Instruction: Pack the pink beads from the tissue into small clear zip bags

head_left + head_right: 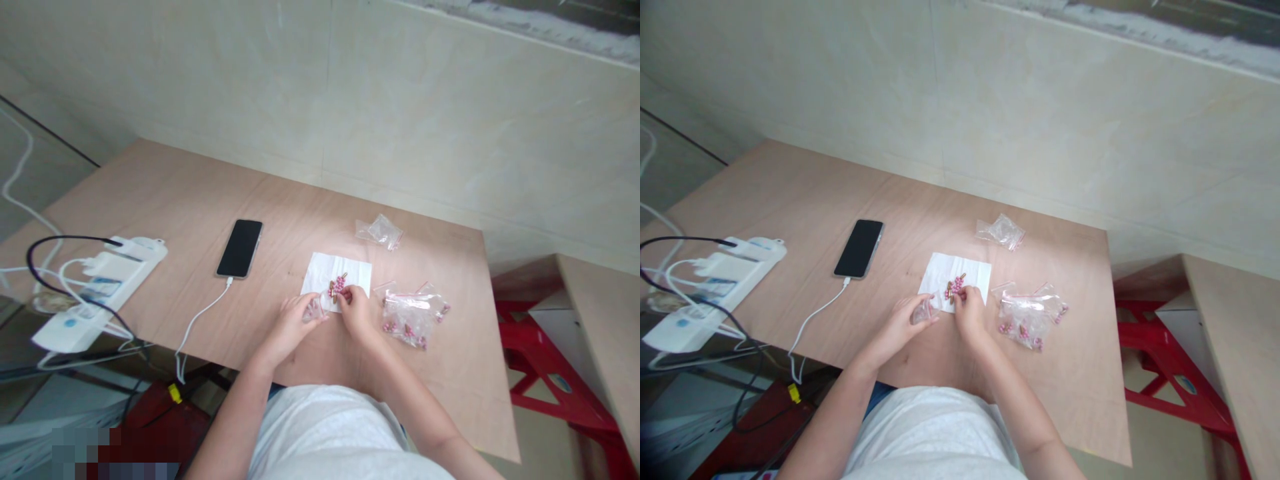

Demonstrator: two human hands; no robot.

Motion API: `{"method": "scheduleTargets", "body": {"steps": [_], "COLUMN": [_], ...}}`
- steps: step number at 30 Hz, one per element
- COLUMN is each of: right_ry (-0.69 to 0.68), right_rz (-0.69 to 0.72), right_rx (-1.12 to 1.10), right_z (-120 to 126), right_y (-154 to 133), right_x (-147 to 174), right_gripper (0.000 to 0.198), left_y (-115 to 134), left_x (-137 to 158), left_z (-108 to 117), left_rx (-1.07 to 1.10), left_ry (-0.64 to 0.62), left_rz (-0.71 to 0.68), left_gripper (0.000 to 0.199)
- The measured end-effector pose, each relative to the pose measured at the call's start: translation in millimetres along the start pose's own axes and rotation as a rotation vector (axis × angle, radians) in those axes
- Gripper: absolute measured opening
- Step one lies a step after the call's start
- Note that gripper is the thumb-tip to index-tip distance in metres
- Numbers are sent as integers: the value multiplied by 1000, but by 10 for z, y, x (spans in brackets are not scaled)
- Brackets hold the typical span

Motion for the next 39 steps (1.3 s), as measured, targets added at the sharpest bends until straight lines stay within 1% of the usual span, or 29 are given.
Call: {"method": "scheduleTargets", "body": {"steps": [2, 5, 8, 10, 12, 14, 15, 17, 20, 23, 26, 28, 33, 36, 39], "right_ry": [-11, 7, 10, -41, -113, -161, -161, -103, 19, 21, 21, 34, 2, 14, 20], "right_rz": [19, 2, -8, 51, 117, 138, 132, 101, 53, 18, 3, 12, 39, 35, 18], "right_rx": [4, 0, -117, -213, -262, -285, -299, -303, -166, -4, 21, 12, 101, 175, 176], "right_z": [4, 107, 216, 235, 218, 197, 196, 218, 236, 133, 9, -40, -91, -101, -93], "right_y": [-19, -122, -287, -423, -535, -579, -573, -514, -356, -177, -23, 29, -25, -84, -93], "right_x": [-1, 20, 75, 127, 181, 212, 212, 177, 77, -20, -79, -95, -71, -57, -71], "right_gripper": [11, 11, 14, 15, 14, 15, 16, 19, 19, 15, 12, 10, 9, 10, 11], "left_y": [-7, -5, 15, 33, 48, 53, 52, 41, 22, 16, 5, -6, -23, -23, -46], "left_x": [-1, -7, -20, -32, -42, -47, -47, -42, -32, -27, -25, -22, -21, -24, -25], "left_z": [8, 3, -13, -22, -27, -30, -30, -26, -14, -11, -5, 1, 1, -12, -29], "left_rx": [-2, -10, -11, -2, 14, 24, 25, 16, 10, 15, 18, 22, 28, 35, 35], "left_ry": [5, -1, -10, -9, -3, 0, 1, 8, 25, 22, 21, 24, 27, 20, 19], "left_rz": [4, 8, 10, 5, -5, -15, -17, -11, 10, 16, 17, 14, 19, 21, 16], "left_gripper": [43, 43, 43, 42, 40, 38, 38, 38, 41, 40, 40, 41, 42, 42, 42]}}
Point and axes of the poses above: each hand's wrist, its own x-axis away from the middle knuckle, its own z-axis out of the back of the hand, y = z × x, the point moved 5 cm from there along -x, towards the middle knuckle, and after that the axes turned 13 degrees about -x, right-handed, at the moved point
